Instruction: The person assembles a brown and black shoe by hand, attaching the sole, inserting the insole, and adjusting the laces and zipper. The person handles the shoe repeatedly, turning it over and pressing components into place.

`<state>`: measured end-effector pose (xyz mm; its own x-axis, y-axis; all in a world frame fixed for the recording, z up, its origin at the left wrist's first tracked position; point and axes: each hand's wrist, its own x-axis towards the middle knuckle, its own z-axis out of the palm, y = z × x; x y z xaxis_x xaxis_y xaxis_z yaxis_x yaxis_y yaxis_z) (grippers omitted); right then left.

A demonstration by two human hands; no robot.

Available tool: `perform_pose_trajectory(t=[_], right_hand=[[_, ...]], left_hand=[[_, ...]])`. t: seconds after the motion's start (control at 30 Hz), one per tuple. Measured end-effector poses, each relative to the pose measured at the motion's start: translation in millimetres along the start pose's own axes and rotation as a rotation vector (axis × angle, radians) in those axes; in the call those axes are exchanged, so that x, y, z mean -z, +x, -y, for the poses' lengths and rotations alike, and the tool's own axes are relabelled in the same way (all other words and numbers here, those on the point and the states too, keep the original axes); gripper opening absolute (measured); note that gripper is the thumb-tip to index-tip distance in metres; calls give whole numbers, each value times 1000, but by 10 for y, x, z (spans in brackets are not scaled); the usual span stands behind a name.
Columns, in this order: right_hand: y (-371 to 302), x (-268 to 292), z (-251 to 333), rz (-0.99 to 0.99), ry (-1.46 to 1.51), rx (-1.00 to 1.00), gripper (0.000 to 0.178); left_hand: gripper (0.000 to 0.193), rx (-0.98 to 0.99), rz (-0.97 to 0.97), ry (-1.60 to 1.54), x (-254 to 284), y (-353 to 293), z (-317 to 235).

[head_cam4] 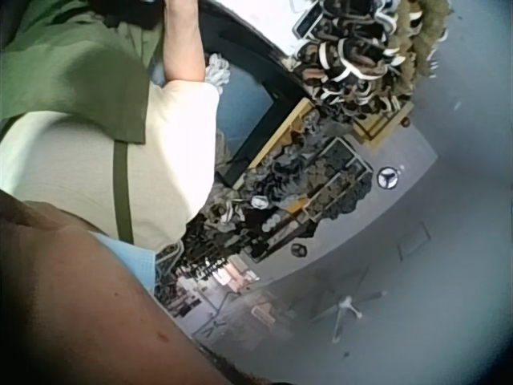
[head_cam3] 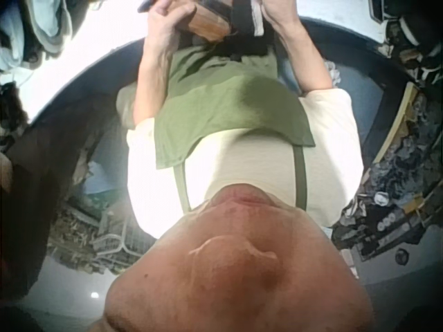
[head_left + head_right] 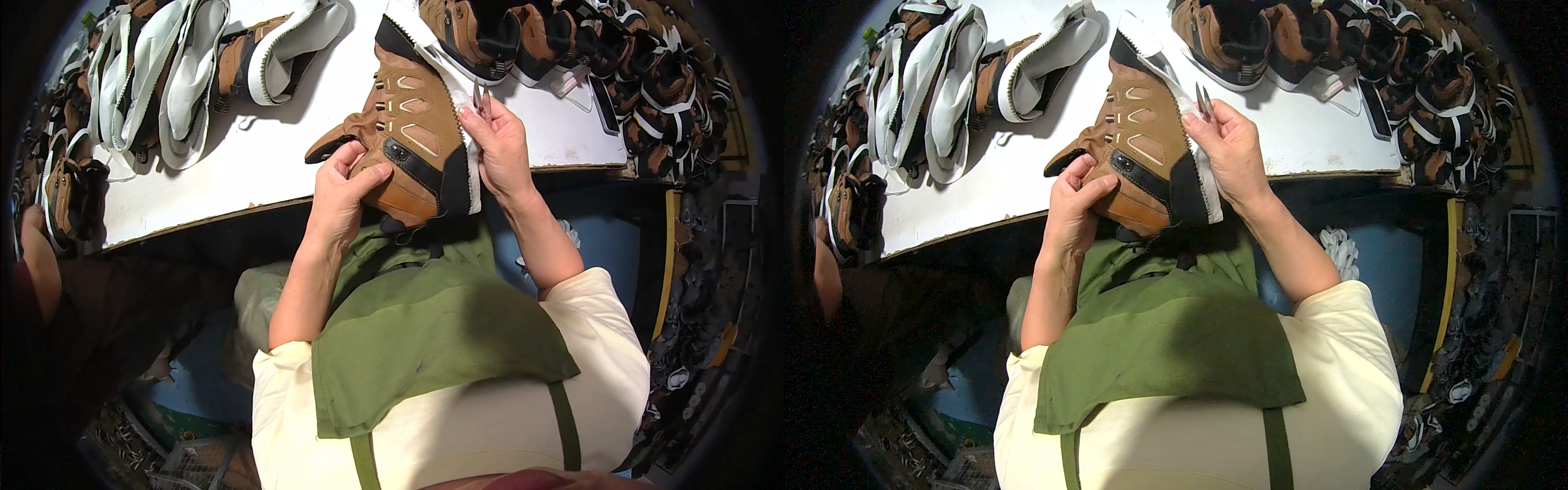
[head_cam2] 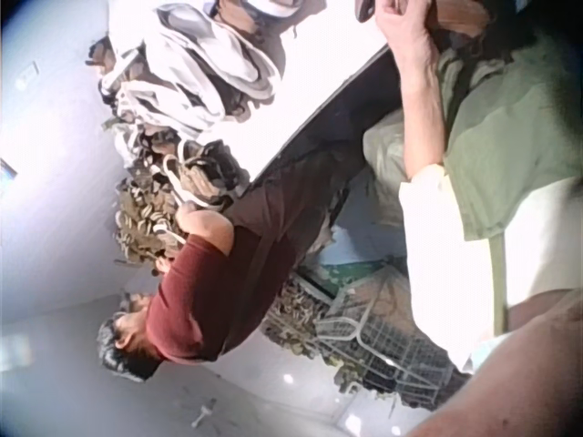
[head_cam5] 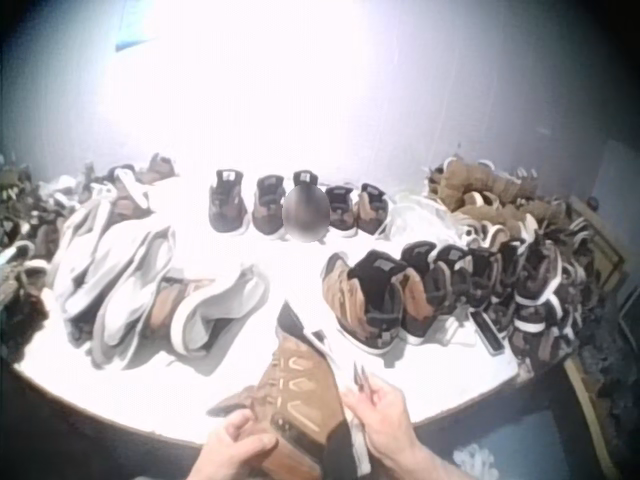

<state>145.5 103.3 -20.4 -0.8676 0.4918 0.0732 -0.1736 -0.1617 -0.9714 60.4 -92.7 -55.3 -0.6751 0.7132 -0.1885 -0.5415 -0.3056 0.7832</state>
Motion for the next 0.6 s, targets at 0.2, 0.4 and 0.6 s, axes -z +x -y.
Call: perform_pose_trajectory(t=[0.2,0.4,0.6], right_hand=[[64,72,-9,6,-63,30,15],[169,119,-56,22,-59,9,14],[309,121,-80,54,-10,-5,13]], left_hand=[[37,-16,6,13,-78,-11,-1],[40,10,3,6,-59,33,5],[40,-17,-16,-32,-118,65,-26]])
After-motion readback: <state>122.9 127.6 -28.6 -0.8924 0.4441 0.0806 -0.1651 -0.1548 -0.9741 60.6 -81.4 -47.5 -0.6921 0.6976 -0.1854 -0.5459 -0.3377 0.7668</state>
